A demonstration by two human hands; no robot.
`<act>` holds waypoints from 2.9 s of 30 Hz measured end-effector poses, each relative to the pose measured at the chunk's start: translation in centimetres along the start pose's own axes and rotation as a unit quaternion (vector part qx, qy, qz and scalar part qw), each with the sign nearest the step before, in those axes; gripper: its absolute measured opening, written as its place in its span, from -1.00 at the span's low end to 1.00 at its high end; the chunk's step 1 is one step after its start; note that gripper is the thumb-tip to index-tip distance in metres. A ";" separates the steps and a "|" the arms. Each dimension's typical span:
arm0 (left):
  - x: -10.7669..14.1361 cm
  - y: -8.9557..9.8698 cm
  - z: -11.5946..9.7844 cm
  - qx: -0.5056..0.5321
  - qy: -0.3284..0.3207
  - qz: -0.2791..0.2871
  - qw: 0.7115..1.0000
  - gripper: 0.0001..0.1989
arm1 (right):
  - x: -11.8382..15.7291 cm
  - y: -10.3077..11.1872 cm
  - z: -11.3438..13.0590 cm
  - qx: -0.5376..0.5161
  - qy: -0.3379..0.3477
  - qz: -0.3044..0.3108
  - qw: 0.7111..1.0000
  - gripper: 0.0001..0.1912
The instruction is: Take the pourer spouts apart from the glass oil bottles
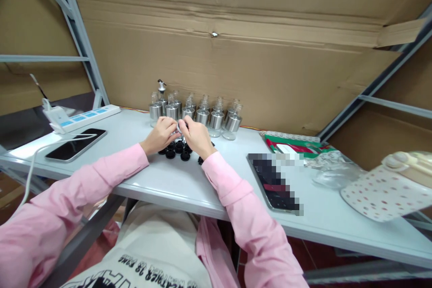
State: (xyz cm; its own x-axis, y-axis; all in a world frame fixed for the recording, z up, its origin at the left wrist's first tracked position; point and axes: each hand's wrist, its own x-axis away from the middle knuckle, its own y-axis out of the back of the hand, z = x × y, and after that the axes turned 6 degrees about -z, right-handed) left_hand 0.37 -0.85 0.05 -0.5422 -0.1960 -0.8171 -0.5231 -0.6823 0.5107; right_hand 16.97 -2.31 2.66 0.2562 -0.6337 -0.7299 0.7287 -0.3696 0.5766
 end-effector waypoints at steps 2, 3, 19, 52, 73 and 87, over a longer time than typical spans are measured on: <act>0.0 0.0 0.1 0.005 0.017 -0.011 1.000 -0.62 | -0.9 -0.4 0.4 0.018 -0.003 -0.022 1.000 -0.59; 0.0 0.0 0.1 0.012 0.029 -0.019 0.999 -0.61 | -1.2 -0.5 0.5 0.018 -0.009 -0.033 0.999 -0.55; -4.2 2.7 1.0 0.223 0.189 0.010 0.956 -0.59 | -0.9 0.2 1.2 -0.252 -0.173 -0.148 0.941 -0.47; -2.9 2.0 3.4 0.565 0.402 0.117 0.711 -0.49 | -0.7 1.5 -0.6 0.080 0.216 -0.052 0.972 -0.78; -2.1 0.8 1.6 0.104 0.176 0.014 0.979 -0.61 | -0.9 0.6 -1.5 -0.537 -0.304 0.025 0.786 -0.64; -3.2 -0.2 1.6 0.381 0.367 -0.024 0.848 -0.52 | -0.9 0.0 -0.5 -0.349 -0.162 -0.069 0.921 -0.81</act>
State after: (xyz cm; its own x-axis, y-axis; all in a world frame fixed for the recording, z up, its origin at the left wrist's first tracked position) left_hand 1.12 1.01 3.01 -0.0983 -0.7577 -0.6451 -0.9577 -0.1042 0.2682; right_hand 17.04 -1.40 3.13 0.0105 -0.8249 -0.5652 0.9996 -0.0071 0.0288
